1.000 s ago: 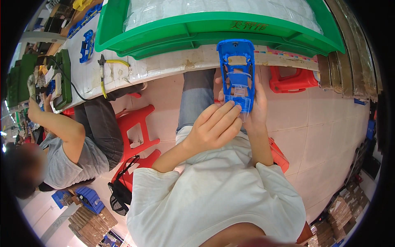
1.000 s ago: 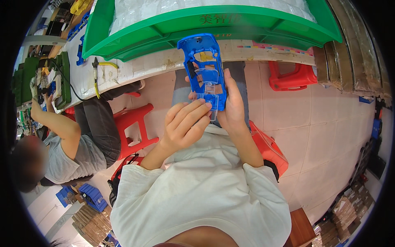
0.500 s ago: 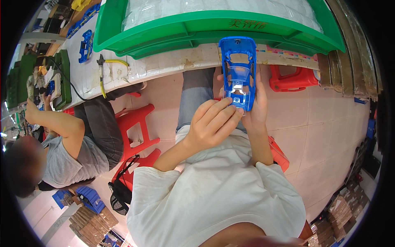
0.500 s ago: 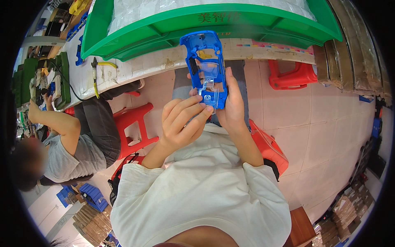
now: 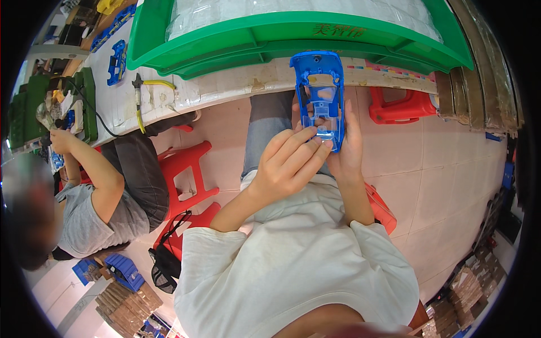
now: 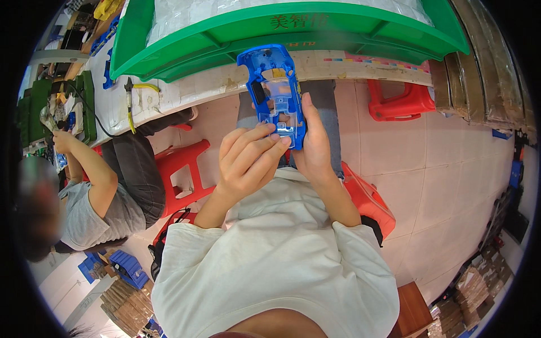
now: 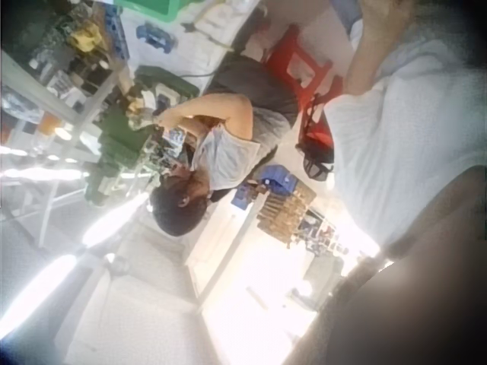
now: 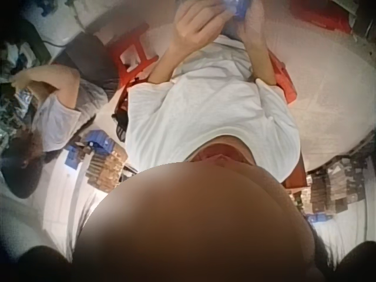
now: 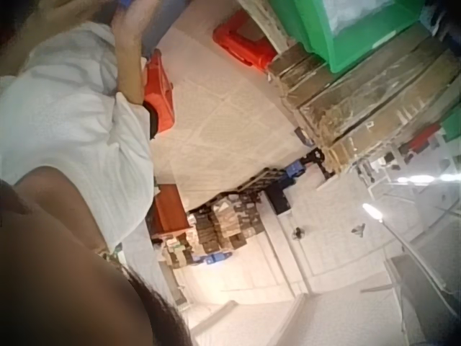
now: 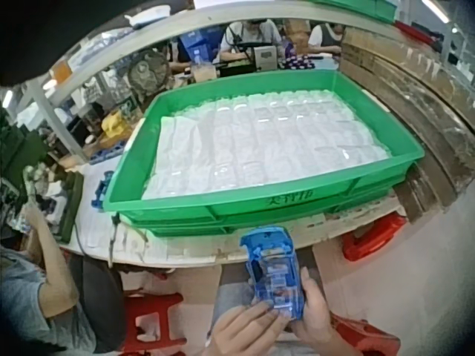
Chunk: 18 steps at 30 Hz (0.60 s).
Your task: The person assembles toy cars by picking transparent plastic window pieces from a tray and pressing them into the toy car body shells by hand.
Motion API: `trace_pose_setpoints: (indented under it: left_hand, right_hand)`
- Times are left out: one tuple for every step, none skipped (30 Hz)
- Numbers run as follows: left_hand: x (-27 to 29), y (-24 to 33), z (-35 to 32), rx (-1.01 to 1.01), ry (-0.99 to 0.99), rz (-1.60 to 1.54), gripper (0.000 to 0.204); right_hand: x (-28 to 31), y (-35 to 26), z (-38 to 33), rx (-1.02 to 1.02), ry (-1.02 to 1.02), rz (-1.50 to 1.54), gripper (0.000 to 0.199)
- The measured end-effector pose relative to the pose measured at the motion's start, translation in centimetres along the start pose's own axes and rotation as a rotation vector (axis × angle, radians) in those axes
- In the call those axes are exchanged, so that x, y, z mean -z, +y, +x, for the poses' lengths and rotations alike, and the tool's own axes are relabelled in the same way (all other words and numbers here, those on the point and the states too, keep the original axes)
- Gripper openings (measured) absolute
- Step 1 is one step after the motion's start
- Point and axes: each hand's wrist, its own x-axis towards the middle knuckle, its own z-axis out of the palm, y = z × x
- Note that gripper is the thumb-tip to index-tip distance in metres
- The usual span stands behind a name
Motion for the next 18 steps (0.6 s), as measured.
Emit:
trace_pose_setpoints:
  left_hand:
    - [-0.1,0.0,0.0,-0.008,0.014,0.009,0.018]
    - [-0.3,0.0,-0.1,-0.008,0.014,0.008,0.018]
    - [-0.5,0.0,-0.3,-0.046,0.056,0.060,0.017]
    - [-0.6,-0.1,-0.5,-0.085,0.098,0.112,0.017]
    - [-0.7,-0.3,-0.6,-0.085,0.098,0.111,0.017]
    - [-0.7,-0.5,-0.7,-0.091,0.126,0.132,0.016]
    - [-0.7,-0.7,-0.7,-0.098,0.153,0.151,0.016]
    - [-0.8,-0.6,-0.8,-0.098,0.153,0.149,0.016]
    - [-0.9,-0.5,-0.8,-0.081,0.156,0.189,0.016]
    - [-1.0,-0.4,-0.8,-0.064,0.160,0.229,0.016]
    - [-0.9,-0.1,-0.7,-0.062,0.159,0.230,0.016]
    - [-0.6,0.3,-0.5,0.025,0.088,0.266,0.017]
    - [-0.6,0.6,-0.4,0.111,0.017,0.302,0.019]
    - [-0.7,0.6,-0.3,0.181,-0.009,0.245,0.019]
    - [-0.6,0.4,-0.2,0.182,-0.009,0.247,0.019]
    - [-0.4,0.1,-0.1,0.205,-0.069,0.152,0.019]
    - [-0.2,-0.1,0.1,0.228,-0.129,0.058,0.021]
    - [0.0,-0.2,0.4,0.228,-0.129,0.058,0.021]
  right_hand:
    - [0.1,0.1,0.0,-0.010,0.007,0.013,0.049]
    - [0.1,0.1,0.0,-0.010,0.008,0.013,0.049]
    - [0.0,0.1,0.0,-0.019,0.025,-0.003,0.052]
    - [0.0,0.1,0.0,-0.028,0.041,-0.019,0.055]
    - [0.1,0.3,0.0,-0.027,0.041,-0.019,0.055]
    - [0.3,0.5,0.0,-0.019,0.064,-0.046,0.055]
    - [0.4,0.7,0.1,-0.010,0.087,-0.073,0.055]
    - [0.6,0.7,0.1,-0.009,0.088,-0.073,0.055]
    - [0.7,0.8,0.1,-0.005,0.065,-0.061,0.055]
    - [0.6,0.8,0.1,-0.003,0.040,-0.049,0.056]
    - [0.4,0.8,0.1,-0.005,0.040,-0.049,0.056]
    - [0.0,0.6,0.0,0.001,0.033,-0.068,0.056]
    - [-0.2,0.6,0.0,0.008,0.025,-0.087,0.056]
    - [0.0,0.7,0.0,0.007,0.024,-0.087,0.056]
    - [0.5,1.1,0.1,0.015,0.035,-0.111,0.056]
    - [0.8,1.2,0.1,0.024,0.047,-0.135,0.056]
    - [1.0,1.1,0.1,0.020,0.007,-0.144,0.054]
    - [1.0,1.1,0.1,0.020,0.007,-0.144,0.054]
